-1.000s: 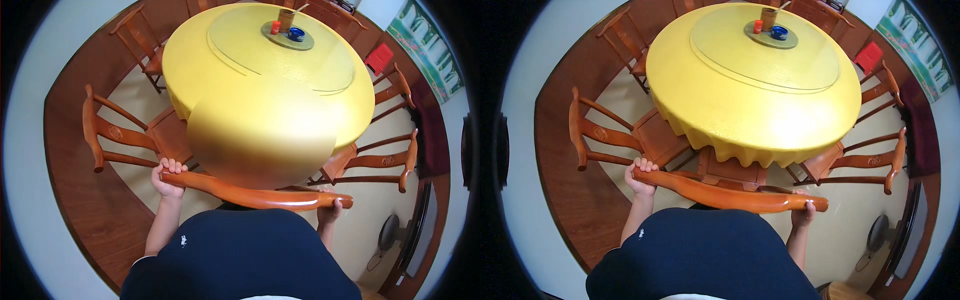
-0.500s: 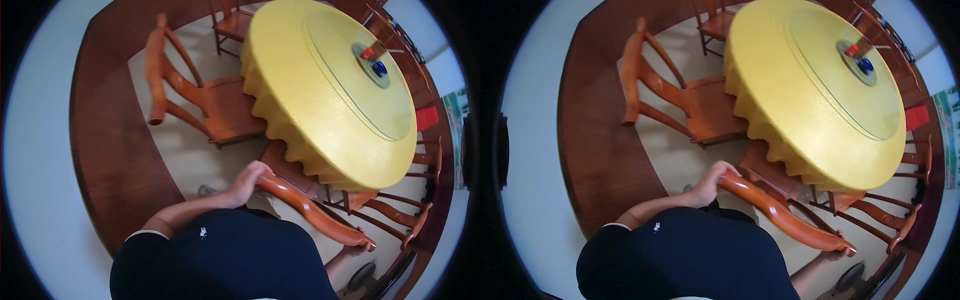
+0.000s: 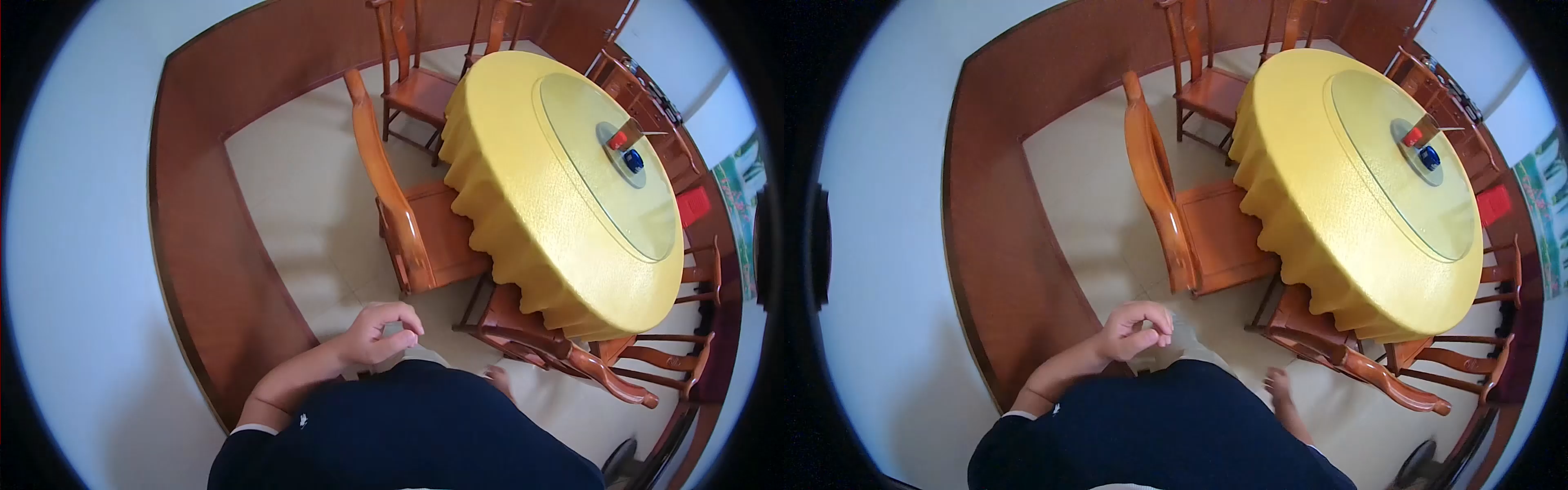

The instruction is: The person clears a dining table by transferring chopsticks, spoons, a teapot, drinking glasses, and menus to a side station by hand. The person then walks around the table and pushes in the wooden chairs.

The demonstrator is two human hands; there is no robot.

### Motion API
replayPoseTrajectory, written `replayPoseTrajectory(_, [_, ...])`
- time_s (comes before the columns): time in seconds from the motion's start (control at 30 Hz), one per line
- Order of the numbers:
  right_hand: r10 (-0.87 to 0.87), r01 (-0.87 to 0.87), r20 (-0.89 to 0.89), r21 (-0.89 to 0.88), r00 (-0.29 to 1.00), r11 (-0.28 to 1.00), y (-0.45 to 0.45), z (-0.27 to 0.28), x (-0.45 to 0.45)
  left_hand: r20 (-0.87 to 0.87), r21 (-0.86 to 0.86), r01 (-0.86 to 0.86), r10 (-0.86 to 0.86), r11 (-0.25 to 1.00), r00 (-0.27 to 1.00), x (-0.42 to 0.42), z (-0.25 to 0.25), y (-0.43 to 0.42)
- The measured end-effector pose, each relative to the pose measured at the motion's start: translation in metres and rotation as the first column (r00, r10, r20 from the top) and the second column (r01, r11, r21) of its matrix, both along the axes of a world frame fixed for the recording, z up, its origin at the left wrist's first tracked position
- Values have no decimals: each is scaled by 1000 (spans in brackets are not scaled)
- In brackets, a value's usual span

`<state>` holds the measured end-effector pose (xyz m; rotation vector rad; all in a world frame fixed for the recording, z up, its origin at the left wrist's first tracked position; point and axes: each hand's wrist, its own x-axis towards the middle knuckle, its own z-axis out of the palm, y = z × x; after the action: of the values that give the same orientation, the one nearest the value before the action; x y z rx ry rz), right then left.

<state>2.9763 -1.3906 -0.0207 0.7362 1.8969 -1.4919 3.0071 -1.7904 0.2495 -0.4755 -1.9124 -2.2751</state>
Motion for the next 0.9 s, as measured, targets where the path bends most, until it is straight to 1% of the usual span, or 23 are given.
replayPoseTrajectory(0.03, [252, -246, -47, 100, 967, 964, -67, 16, -2, -10, 40, -8, 8, 999, 1000, -8, -1, -15])
replayPoseTrajectory(0.07, [310, -276, -230, 171, 922, 946, -125, 29, -7, 29, 79, 1, -3, 997, 1000, -15, 0, -29])
replayPoseTrajectory(0.1, [320, -326, -479, 73, 818, 943, -172, 46, -19, 37, 68, 27, -30, 997, 999, -24, 2, -42])
replayPoseTrajectory(0.13, [369, -375, -607, 123, 704, 919, -208, 71, -31, -19, 57, 28, -27, 998, 999, -34, 1, -54])
replayPoseTrajectory(0.17, [409, -412, -718, 185, 563, 892, -236, 95, -45, -81, 46, 28, -24, 999, 996, -47, 0, -66])
replayPoseTrajectory(0.2, [381, -388, -726, 169, 573, 906, -257, 113, -53, -81, 27, 54, -52, 998, 995, -57, -3, -80])
replayPoseTrajectory(0.27, [321, -445, -909, 180, 266, 877, -295, 138, -69, -39, 24, 8, -7, 1000, 999, -76, -9, -112])
replayPoseTrajectory(0.3, [298, -422, -932, 189, 208, 886, -307, 134, -76, -14, 4, 42, -42, 999, 999, -85, -7, -128])
replayPoseTrajectory(0.37, [86, -349, -904, -73, 419, 934, -329, 140, -77, 135, 142, -205, 186, 968, 973, -98, -5, -157])
replayPoseTrajectory(0.4, [76, -302, -942, -28, 328, 953, -335, 147, -82, 151, 95, -280, 264, 955, 952, -107, -7, -175])
replayPoseTrajectory(0.43, [66, -256, -935, -27, 349, 966, -338, 155, -81, 149, 55, -351, 340, 935, 929, -121, -10, -196])
replayPoseTrajectory(0.5, [112, -262, -958, 41, 265, 964, -340, 169, -86, 216, 160, -377, 341, 912, 915, -154, -26, -234])
replayPoseTrajectory(0.53, [67, -229, -948, -6, 311, 973, -341, 166, -81, 270, 121, -401, 358, 908, 894, -172, -33, -253])
replayPoseTrajectory(0.57, [65, -193, -948, 3, 312, 981, -344, 167, -75, 318, 82, -423, 379, 902, 869, -190, -42, -271])
replayPoseTrajectory(0.63, [-171, -42, -900, -204, 402, 978, -355, 174, -63, 367, 29, -492, 448, 870, 815, -228, -52, -302])
replayPoseTrajectory(0.67, [-302, 71, -890, -296, 341, 952, -366, 165, -60, 373, 31, -463, 419, 886, 828, -246, -54, -312])
replayPoseTrajectory(0.7, [-309, 103, -891, -291, 331, 951, -372, 162, -57, 394, 75, -505, 439, 860, 807, -266, -57, -321])
replayPoseTrajectory(0.73, [-420, 185, -852, -380, 312, 907, -379, 162, -56, 414, 119, -543, 455, 831, 788, -284, -61, -327])
replayPoseTrajectory(0.77, [-527, 263, -804, -464, 276, 846, -387, 163, -57, 411, 127, -510, 423, 851, 808, -302, -67, -332])
replayPoseTrajectory(0.8, [-571, 338, -793, -488, 213, 805, -395, 168, -59, 442, 223, -468, 340, 855, 830, -320, -74, -335])
replayPoseTrajectory(0.83, [-580, 374, -795, -490, 180, 788, -397, 167, -60, 467, 314, -422, 248, 851, 849, -339, -77, -337])
replayPoseTrajectory(0.87, [-558, 337, -804, -476, 206, 812, -391, 167, -62, 459, 318, -373, 203, 871, 865, -355, -76, -338])
replayPoseTrajectory(0.9, [-532, 301, -815, -459, 232, 836, -390, 168, -62, 429, 457, -207, -11, 865, 903, -366, -77, -336])
